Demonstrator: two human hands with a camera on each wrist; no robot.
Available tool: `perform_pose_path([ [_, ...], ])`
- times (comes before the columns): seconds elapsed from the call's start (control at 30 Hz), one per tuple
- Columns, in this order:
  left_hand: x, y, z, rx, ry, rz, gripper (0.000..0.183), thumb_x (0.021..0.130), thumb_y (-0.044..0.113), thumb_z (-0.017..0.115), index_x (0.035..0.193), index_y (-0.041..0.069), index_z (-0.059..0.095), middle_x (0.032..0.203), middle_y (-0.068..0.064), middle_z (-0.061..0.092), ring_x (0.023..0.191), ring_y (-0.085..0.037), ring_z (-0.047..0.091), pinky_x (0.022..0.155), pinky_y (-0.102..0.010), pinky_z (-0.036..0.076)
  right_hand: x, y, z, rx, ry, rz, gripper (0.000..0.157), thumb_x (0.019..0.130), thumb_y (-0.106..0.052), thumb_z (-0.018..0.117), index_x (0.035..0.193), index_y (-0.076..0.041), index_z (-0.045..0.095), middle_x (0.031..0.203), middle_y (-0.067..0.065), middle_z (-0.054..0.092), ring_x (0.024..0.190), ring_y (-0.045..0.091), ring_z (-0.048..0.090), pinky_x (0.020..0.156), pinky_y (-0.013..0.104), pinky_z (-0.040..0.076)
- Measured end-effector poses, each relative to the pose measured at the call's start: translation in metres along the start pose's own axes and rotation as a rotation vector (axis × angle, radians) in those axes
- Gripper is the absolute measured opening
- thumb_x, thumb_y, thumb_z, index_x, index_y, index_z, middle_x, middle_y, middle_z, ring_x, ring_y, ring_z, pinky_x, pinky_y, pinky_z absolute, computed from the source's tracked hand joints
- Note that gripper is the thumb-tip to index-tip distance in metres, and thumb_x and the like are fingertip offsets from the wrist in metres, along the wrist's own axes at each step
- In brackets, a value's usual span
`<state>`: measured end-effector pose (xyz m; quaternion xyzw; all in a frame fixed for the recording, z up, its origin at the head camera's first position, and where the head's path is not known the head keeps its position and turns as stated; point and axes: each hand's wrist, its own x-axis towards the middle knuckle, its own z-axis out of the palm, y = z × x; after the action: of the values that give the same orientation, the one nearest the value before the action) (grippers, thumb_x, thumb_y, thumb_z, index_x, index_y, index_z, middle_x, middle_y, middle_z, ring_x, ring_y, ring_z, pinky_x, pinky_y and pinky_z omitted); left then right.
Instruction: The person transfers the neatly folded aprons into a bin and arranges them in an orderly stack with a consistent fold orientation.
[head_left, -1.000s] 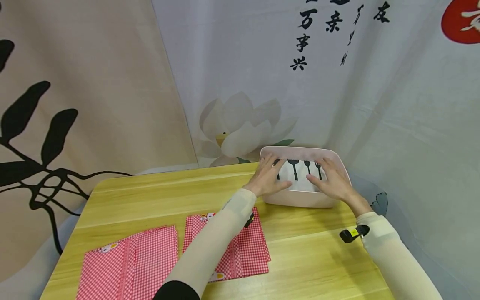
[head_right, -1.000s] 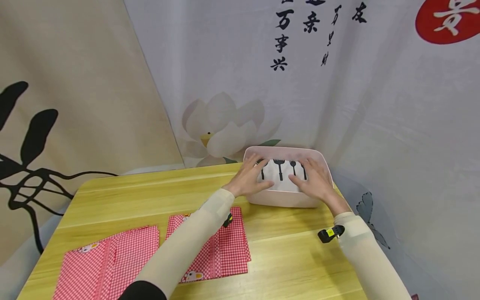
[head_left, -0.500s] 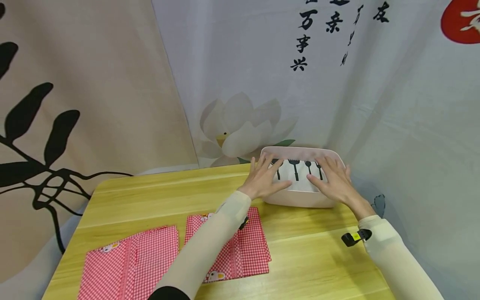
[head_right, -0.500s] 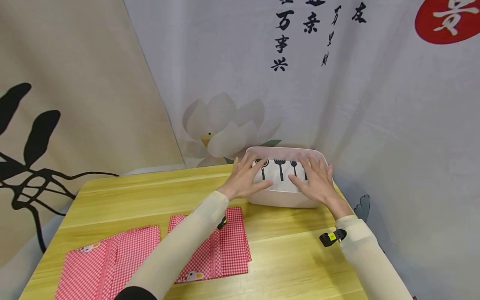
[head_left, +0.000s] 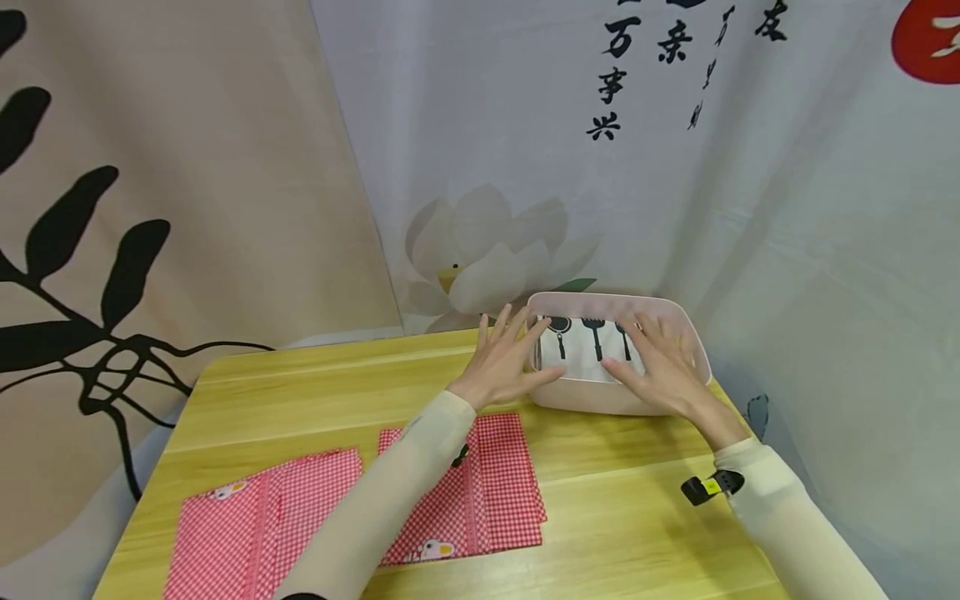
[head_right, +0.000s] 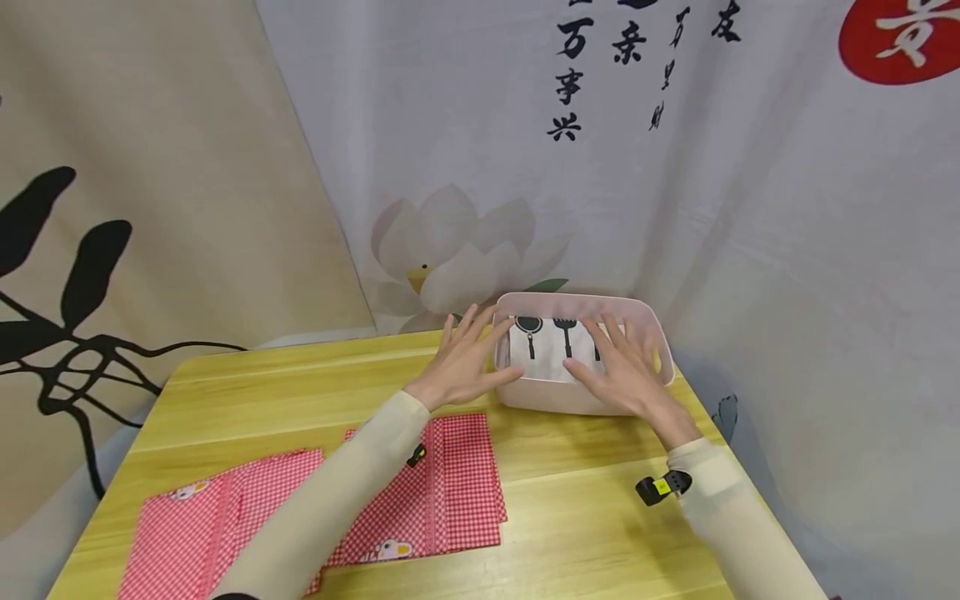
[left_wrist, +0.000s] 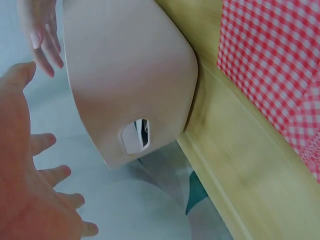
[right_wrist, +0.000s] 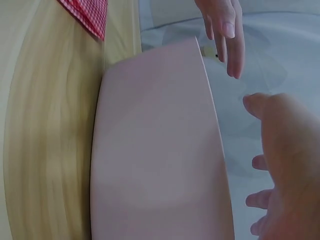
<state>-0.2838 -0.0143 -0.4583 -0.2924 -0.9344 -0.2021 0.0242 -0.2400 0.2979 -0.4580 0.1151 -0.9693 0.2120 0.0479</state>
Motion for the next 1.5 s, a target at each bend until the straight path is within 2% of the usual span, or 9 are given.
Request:
perform_pose_path([
  [0.17,-0.011,-0.005,-0.005,0.013,0.013,0.016,0.09,0.107,0.073,0.061,0.179,0.027,0.035,0.19,-0.011,0.022,0.178,-0.047,0.013,0.141,-0.079,0.008,0.001,-0.012,0.005,-0.04,0.018,-0.039,0.088,0.11,-0.059,0.064,0.179,-0.015,0.033,0.186,0.03,0.023,0.171,0.067,0.008,0.129,0.094,0.001],
  [0.33,-0.022,-0.008,-0.01,0.028,0.017,0.012,0.09,0.107,0.072,0.062,0.18,0.029,0.033,0.191,-0.01,0.022,0.178,-0.044,0.014,0.141,-0.077,0.01,0.001,-0.024,0.007,-0.052,0.016,-0.062,0.087,0.109,-0.06,0.064,0.179,-0.018,0.034,0.185,0.03,0.025,0.171,0.067,0.01,0.132,0.09,0.0],
  [0.53,-0.035,-0.016,-0.015,0.029,0.021,-0.008,0.092,0.105,0.077,0.061,0.18,0.035,0.029,0.191,-0.007,0.022,0.179,-0.042,0.013,0.142,-0.076,0.009,-0.001,-0.035,0.012,-0.023,-0.013,-0.082,0.087,0.11,-0.06,0.064,0.18,-0.02,0.031,0.188,0.027,0.019,0.173,0.063,0.004,0.134,0.086,-0.004],
  [0.77,-0.054,-0.029,-0.023,0.012,0.043,-0.009,0.089,0.105,0.073,0.063,0.179,0.032,0.033,0.19,-0.009,0.023,0.179,-0.044,0.013,0.141,-0.077,0.007,-0.001,-0.045,0.017,0.007,-0.019,-0.112,0.087,0.109,-0.059,0.066,0.181,-0.025,0.03,0.19,0.021,0.018,0.175,0.058,0.002,0.136,0.084,-0.007],
  [1.13,-0.085,-0.05,-0.035,0.004,0.077,-0.031,0.089,0.106,0.068,0.066,0.179,0.028,0.035,0.191,-0.012,0.021,0.178,-0.048,0.012,0.139,-0.081,0.008,-0.003,-0.06,0.03,0.014,-0.041,-0.174,0.088,0.107,-0.056,0.07,0.18,-0.025,0.031,0.191,0.017,0.017,0.176,0.056,0.003,0.138,0.081,-0.006],
  [1.33,-0.104,-0.057,-0.039,-0.011,0.062,-0.062,0.091,0.106,0.07,0.064,0.181,0.029,0.03,0.192,-0.009,0.018,0.179,-0.046,0.009,0.14,-0.079,0.003,-0.002,-0.072,0.035,0.035,-0.032,-0.228,0.086,0.107,-0.052,0.07,0.179,-0.02,0.035,0.189,0.021,0.021,0.175,0.057,0.006,0.137,0.082,-0.006],
  [1.5,-0.117,-0.063,-0.04,-0.028,0.087,-0.061,0.091,0.105,0.067,0.067,0.179,0.027,0.034,0.191,-0.009,0.019,0.179,-0.045,0.011,0.14,-0.08,0.003,-0.003,-0.079,0.04,0.034,-0.048,-0.237,0.088,0.106,-0.055,0.071,0.179,-0.021,0.035,0.19,0.017,0.019,0.177,0.053,0.004,0.139,0.079,-0.007],
])
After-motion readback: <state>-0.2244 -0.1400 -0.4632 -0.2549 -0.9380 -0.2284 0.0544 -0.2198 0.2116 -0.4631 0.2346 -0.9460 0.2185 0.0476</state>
